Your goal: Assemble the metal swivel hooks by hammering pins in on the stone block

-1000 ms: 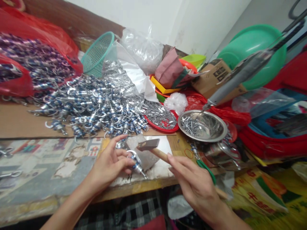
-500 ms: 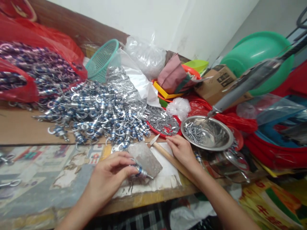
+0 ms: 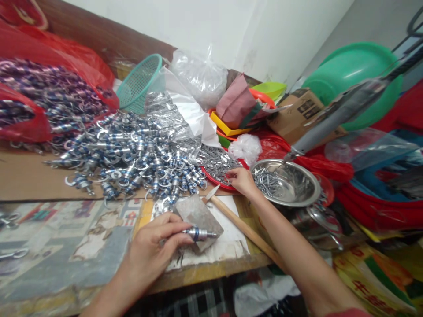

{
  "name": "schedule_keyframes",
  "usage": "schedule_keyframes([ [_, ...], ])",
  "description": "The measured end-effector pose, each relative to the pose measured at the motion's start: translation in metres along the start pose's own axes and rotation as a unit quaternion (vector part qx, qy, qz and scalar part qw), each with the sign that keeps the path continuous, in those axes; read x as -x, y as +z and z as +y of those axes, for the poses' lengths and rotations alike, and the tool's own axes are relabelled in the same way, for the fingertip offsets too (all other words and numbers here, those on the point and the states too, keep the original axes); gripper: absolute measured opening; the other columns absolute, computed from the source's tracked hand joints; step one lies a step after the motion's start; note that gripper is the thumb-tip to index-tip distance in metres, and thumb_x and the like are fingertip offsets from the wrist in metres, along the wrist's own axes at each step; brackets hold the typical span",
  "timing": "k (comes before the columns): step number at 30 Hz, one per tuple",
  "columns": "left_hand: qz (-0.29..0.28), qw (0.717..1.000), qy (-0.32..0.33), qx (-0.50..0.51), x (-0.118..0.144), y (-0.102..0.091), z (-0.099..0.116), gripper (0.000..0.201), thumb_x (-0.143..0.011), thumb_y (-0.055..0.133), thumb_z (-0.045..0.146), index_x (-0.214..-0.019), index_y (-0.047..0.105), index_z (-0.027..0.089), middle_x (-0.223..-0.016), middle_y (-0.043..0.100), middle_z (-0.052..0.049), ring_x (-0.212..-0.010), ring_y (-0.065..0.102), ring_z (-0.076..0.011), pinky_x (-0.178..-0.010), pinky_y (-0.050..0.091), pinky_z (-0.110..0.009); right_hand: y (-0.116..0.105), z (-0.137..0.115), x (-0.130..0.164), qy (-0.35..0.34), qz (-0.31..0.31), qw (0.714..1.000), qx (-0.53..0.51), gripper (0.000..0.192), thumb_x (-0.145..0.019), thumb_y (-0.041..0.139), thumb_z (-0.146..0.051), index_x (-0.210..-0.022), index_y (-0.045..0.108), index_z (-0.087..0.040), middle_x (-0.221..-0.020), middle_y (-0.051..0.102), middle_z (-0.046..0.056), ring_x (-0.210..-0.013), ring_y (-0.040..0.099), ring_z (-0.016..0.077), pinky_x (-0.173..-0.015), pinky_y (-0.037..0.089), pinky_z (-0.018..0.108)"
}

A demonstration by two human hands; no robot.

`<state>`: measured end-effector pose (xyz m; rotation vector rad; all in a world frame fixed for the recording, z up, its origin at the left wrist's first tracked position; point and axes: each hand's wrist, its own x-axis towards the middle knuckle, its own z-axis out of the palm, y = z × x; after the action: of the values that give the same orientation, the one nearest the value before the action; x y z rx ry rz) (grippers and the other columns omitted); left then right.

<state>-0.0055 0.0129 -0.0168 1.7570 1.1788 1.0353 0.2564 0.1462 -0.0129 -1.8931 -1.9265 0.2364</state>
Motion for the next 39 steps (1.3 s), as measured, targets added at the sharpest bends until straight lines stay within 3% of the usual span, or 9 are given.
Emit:
schedule_keyframes([
  [4,-0.005,1.000,0.023,-0.015,0.002,-0.001,0.000,0.019,-0.076,0.058,0.022,-0.085,0.075,0.026,-0.076,0.069,-0.002,-0.071,0.065,-0.0155,-0.064,0.048,-0.022,-0.007,-0.016,0.019,-0.002,0.070,0.993,-0.099,0.028,-0.074,0.052,-0.008,-0.096,0.068,-0.012,-0.096,0.069,0.011,-0.089,0.064,0.0204,-0.085,0.048,0.033],
  [8,0.028,0.999,0.029,-0.009,0.004,0.002,-0.001,0.017,-0.074,0.061,0.022,-0.086,0.074,0.022,-0.074,0.070,-0.002,-0.069,0.065,-0.0155,-0.063,0.049,-0.022,-0.007,-0.063,0.069,-0.028,0.060,0.971,-0.228,0.026,-0.074,0.058,-0.017,-0.100,0.061,-0.015,-0.080,0.068,0.003,-0.069,0.066,0.0139,-0.065,0.055,0.026],
  [12,0.080,0.997,0.022,-0.011,0.005,0.004,-0.001,0.027,-0.069,0.067,0.021,-0.096,0.070,0.017,-0.064,0.067,0.001,-0.057,0.061,-0.0135,-0.056,0.048,-0.022,0.002,-0.103,0.122,-0.050,-0.018,0.866,-0.498,0.025,-0.069,0.061,-0.009,-0.091,0.059,-0.020,-0.069,0.062,-0.003,-0.062,0.062,0.0095,-0.059,0.052,0.020],
  [17,0.086,0.994,0.071,-0.013,0.006,0.004,0.002,0.025,-0.070,0.066,0.018,-0.094,0.071,0.017,-0.066,0.069,-0.001,-0.059,0.062,-0.0136,-0.058,0.049,-0.022,0.009,-0.112,0.140,-0.057,-0.024,0.822,-0.566,0.027,-0.069,0.060,-0.004,-0.089,0.055,-0.022,-0.067,0.060,-0.005,-0.062,0.059,0.0078,-0.060,0.050,0.018],
  [24,0.057,0.993,0.099,0.013,0.007,0.004,0.005,0.019,-0.074,0.061,0.015,-0.086,0.074,0.020,-0.070,0.070,-0.003,-0.061,0.064,-0.0130,-0.056,0.048,-0.019,0.011,-0.105,0.143,-0.062,-0.010,0.827,-0.559,0.028,-0.071,0.059,-0.005,-0.092,0.055,-0.022,-0.068,0.061,-0.004,-0.063,0.059,0.0102,-0.059,0.051,0.022],
  [28,0.037,0.995,0.088,0.025,0.008,0.004,0.007,0.022,-0.074,0.061,0.013,-0.089,0.074,0.022,-0.071,0.070,-0.002,-0.062,0.064,-0.0124,-0.056,0.048,-0.018,0.012,-0.103,0.146,-0.067,-0.016,0.818,-0.571,0.029,-0.072,0.059,-0.005,-0.094,0.054,-0.023,-0.068,0.061,-0.003,-0.062,0.060,0.0104,-0.057,0.051,0.022],
  [32,0.033,0.997,0.060,0.024,0.009,0.004,0.011,0.019,-0.074,0.060,0.014,-0.083,0.075,0.023,-0.071,0.070,-0.002,-0.064,0.064,-0.0133,-0.058,0.047,-0.019,0.012,-0.099,0.149,-0.096,0.006,0.834,-0.543,0.030,-0.074,0.058,-0.005,-0.097,0.053,-0.024,-0.069,0.061,-0.003,-0.063,0.061,0.0109,-0.057,0.051,0.022],
  [36,0.034,0.998,0.005,0.046,0.010,0.001,0.017,0.015,-0.074,0.062,0.018,-0.076,0.075,0.024,-0.069,0.070,0.000,-0.065,0.064,-0.0136,-0.060,0.047,-0.020,0.003,-0.092,0.152,-0.206,0.082,0.887,-0.404,0.033,-0.075,0.064,-0.013,-0.104,0.053,-0.023,-0.085,0.063,0.003,-0.079,0.063,0.0162,-0.071,0.054,0.030],
  [39,0.034,0.997,-0.041,0.053,0.009,-0.002,0.021,0.011,-0.075,0.062,0.024,-0.072,0.073,0.024,-0.072,0.071,0.001,-0.068,0.063,-0.0139,-0.063,0.046,-0.020,-0.003,-0.086,0.154,-0.349,0.124,0.897,-0.243,0.034,-0.074,0.066,-0.014,-0.107,0.056,-0.018,-0.096,0.063,0.009,-0.089,0.061,0.0188,-0.076,0.053,0.030],
])
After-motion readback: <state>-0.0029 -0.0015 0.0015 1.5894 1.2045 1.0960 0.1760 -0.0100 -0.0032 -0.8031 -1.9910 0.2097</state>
